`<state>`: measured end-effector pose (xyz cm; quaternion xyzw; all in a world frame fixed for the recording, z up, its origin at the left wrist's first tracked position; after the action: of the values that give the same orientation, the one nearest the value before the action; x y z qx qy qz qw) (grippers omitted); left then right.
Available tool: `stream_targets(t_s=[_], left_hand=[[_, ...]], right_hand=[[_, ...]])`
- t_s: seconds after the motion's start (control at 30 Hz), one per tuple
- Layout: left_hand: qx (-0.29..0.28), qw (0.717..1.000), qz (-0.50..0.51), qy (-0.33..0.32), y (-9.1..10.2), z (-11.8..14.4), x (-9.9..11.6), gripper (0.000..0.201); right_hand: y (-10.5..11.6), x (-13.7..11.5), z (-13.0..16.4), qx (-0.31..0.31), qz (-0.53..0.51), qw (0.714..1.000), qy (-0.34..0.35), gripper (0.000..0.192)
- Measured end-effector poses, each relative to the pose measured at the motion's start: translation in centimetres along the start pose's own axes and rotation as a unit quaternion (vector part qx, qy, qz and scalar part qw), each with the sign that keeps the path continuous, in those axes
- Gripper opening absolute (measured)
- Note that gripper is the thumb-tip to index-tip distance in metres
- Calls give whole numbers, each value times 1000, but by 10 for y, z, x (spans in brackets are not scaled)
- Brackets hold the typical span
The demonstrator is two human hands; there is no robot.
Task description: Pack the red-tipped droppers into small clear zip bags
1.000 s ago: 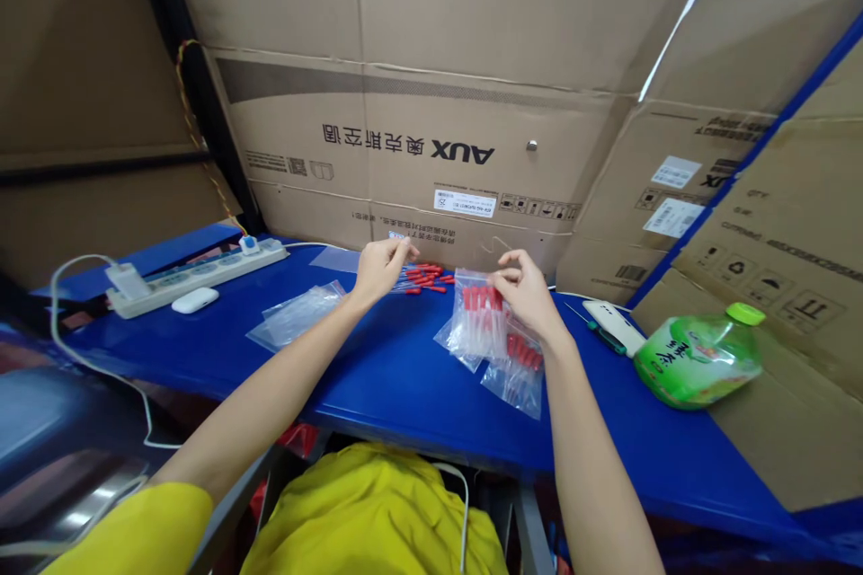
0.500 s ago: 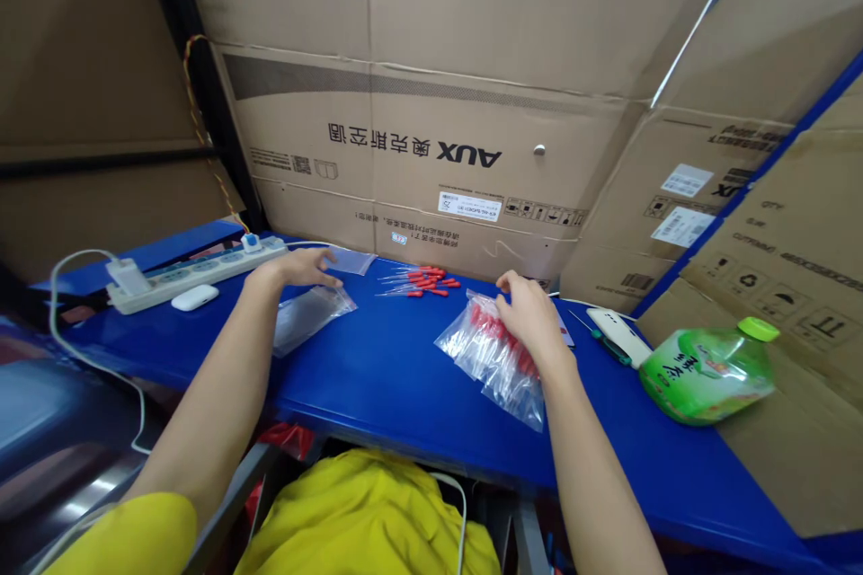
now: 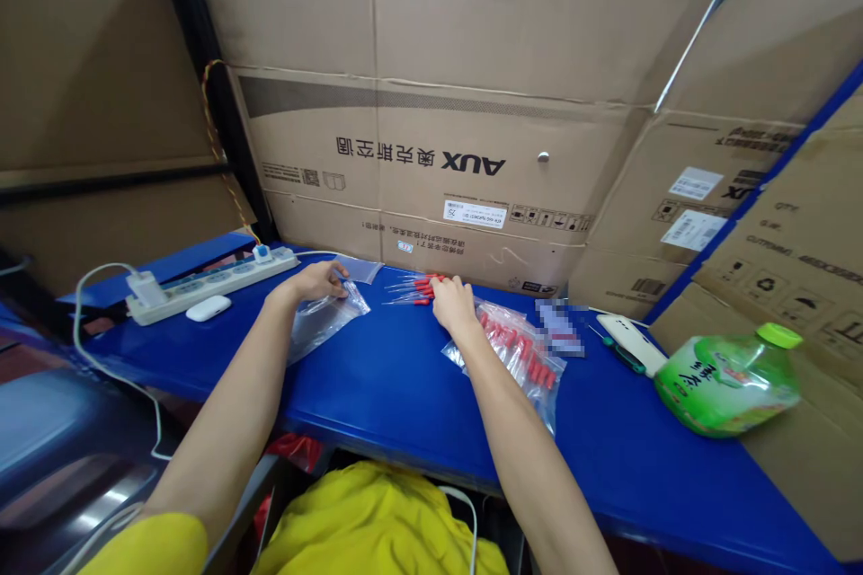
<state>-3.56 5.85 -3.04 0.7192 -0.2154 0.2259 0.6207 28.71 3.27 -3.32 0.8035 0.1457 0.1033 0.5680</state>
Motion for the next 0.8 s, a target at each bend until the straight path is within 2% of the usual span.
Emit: stream_targets(t_s=[0.1,0.2,0.3,0.4,0.5,0.57,0.67,0.8], left_hand=[[31,998,1,-48,1,-2,9,25],[58,990,27,-127,-1,0,28,21],[67,973,79,-205,-10,6,55,25],[37,958,155,-238,-26,16,80,24],[-18,941,205,-268,-44,24,97,27],[-20,936,209,-284,-52,26,102,33],[24,929,193,-316,-54,29,106,37],[149,912,152,-351,-48,37,114,30]], right_hand=[[-5,-2,2,16,6,1000,3,48],[-2,-1,4,42,-8,999,-8,42],[4,-1,4,108,-98,989,-18,29],[4,-6,3,157,-275,948,-5,27],[-5,-12,3,147,-435,889,-2,24],[-12,-14,3,145,-482,864,-9,21],[-16,-9,3,168,-502,847,-46,26],[-14,3,4,207,-554,795,-133,29]])
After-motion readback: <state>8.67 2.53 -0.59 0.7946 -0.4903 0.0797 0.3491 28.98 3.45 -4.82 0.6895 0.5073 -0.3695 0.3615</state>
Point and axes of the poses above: each hand's wrist, its own z-axis away from the middle knuckle, its own y-axis out of the back of the hand, x = y × z, the point moved 3 cm from there along -z, towards the middle knuckle, and after that the axes turned 8 degrees about x, right-handed, at the moved point
